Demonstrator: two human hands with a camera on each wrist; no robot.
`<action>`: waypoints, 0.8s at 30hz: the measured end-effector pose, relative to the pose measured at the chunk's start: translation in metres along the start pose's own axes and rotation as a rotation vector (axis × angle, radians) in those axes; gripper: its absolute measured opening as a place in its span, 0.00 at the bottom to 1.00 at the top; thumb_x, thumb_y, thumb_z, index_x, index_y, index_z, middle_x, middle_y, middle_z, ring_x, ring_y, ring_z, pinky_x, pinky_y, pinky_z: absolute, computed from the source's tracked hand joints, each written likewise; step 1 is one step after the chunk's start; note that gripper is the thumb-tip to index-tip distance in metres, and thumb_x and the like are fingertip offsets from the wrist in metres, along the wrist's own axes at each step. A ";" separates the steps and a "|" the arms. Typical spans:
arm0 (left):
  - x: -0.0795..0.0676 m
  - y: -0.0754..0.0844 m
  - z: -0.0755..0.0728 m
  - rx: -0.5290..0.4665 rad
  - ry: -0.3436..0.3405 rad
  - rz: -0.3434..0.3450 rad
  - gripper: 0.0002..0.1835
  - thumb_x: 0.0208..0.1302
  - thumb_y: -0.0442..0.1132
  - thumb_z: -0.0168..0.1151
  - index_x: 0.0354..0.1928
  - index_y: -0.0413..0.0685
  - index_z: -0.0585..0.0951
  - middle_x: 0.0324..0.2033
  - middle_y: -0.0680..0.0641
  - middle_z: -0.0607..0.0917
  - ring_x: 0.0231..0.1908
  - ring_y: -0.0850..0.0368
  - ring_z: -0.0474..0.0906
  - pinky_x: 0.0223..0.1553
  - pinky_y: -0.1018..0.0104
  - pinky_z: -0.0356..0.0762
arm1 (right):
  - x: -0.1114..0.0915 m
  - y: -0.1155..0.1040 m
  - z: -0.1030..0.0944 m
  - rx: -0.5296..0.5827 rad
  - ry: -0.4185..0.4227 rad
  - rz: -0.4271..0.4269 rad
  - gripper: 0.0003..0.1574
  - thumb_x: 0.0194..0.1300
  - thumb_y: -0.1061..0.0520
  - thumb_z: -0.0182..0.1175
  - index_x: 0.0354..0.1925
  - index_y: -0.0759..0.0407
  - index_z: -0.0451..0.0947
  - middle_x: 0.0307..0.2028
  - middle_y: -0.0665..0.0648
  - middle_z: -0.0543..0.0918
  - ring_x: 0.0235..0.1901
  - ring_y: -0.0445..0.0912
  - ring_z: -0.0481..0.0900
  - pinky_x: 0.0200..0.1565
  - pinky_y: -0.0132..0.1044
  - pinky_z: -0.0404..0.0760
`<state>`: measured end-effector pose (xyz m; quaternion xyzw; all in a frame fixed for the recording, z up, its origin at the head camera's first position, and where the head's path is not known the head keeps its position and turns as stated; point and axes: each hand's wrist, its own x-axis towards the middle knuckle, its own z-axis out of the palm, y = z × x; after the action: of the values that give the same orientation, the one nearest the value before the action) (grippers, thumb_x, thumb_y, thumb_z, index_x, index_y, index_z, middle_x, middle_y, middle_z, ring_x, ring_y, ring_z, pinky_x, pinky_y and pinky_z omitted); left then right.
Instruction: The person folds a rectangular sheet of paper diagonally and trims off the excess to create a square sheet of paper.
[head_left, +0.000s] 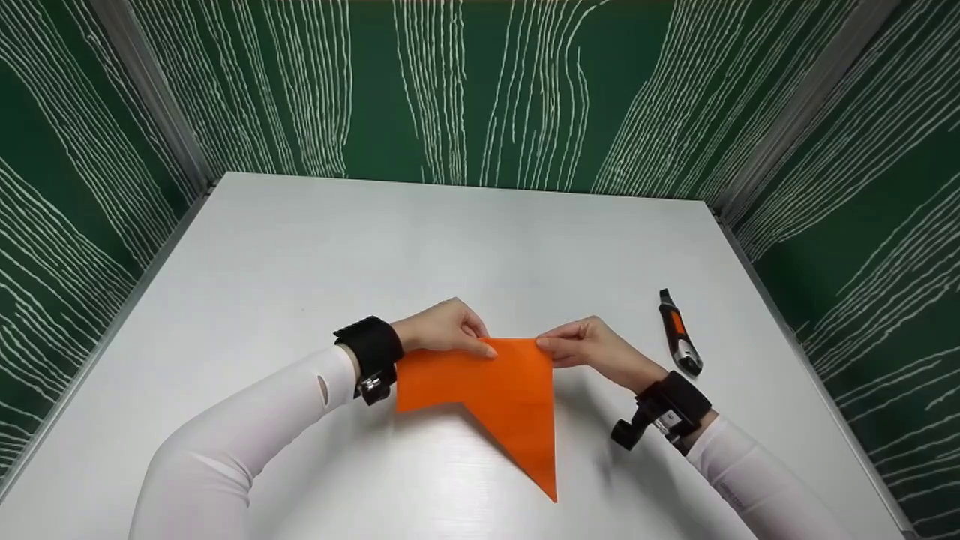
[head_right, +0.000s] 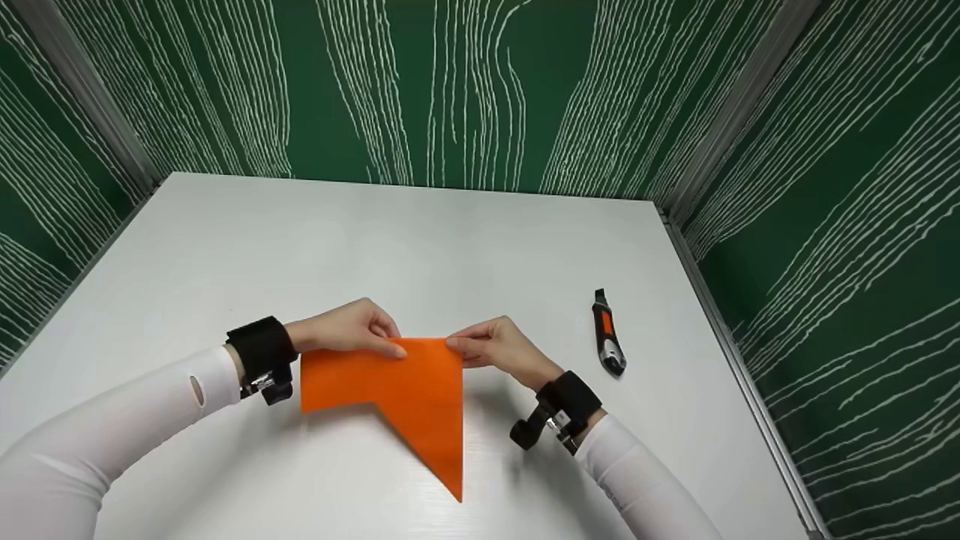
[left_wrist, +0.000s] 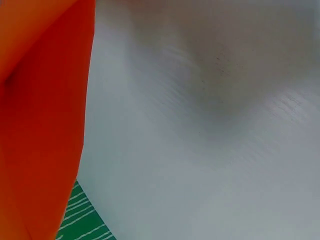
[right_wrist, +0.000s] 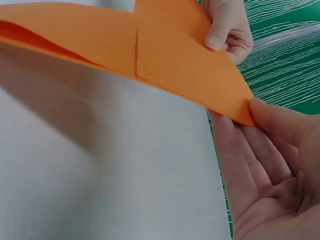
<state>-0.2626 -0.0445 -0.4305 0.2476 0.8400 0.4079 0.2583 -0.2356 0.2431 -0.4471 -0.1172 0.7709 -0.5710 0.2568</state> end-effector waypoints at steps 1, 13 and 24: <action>0.000 0.000 0.000 -0.002 0.000 -0.002 0.12 0.61 0.44 0.76 0.39 0.43 0.91 0.20 0.62 0.83 0.22 0.68 0.70 0.28 0.77 0.64 | 0.000 0.000 0.000 0.003 -0.004 0.001 0.25 0.72 0.51 0.65 0.58 0.69 0.82 0.42 0.45 0.92 0.43 0.38 0.90 0.52 0.34 0.88; 0.002 -0.001 -0.001 -0.024 -0.005 -0.016 0.11 0.61 0.43 0.76 0.38 0.43 0.91 0.18 0.61 0.81 0.21 0.68 0.69 0.28 0.77 0.64 | 0.002 0.001 -0.005 -0.026 -0.045 -0.025 0.26 0.74 0.51 0.63 0.60 0.69 0.81 0.44 0.47 0.92 0.45 0.39 0.90 0.53 0.35 0.87; 0.002 -0.003 -0.001 -0.022 -0.016 -0.022 0.12 0.61 0.44 0.76 0.39 0.43 0.91 0.20 0.61 0.83 0.21 0.68 0.71 0.27 0.77 0.65 | 0.003 -0.001 -0.005 -0.071 -0.058 -0.039 0.23 0.73 0.52 0.64 0.57 0.67 0.83 0.41 0.45 0.92 0.41 0.39 0.90 0.50 0.36 0.88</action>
<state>-0.2651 -0.0452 -0.4331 0.2387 0.8360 0.4124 0.2722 -0.2411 0.2452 -0.4459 -0.1579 0.7804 -0.5445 0.2637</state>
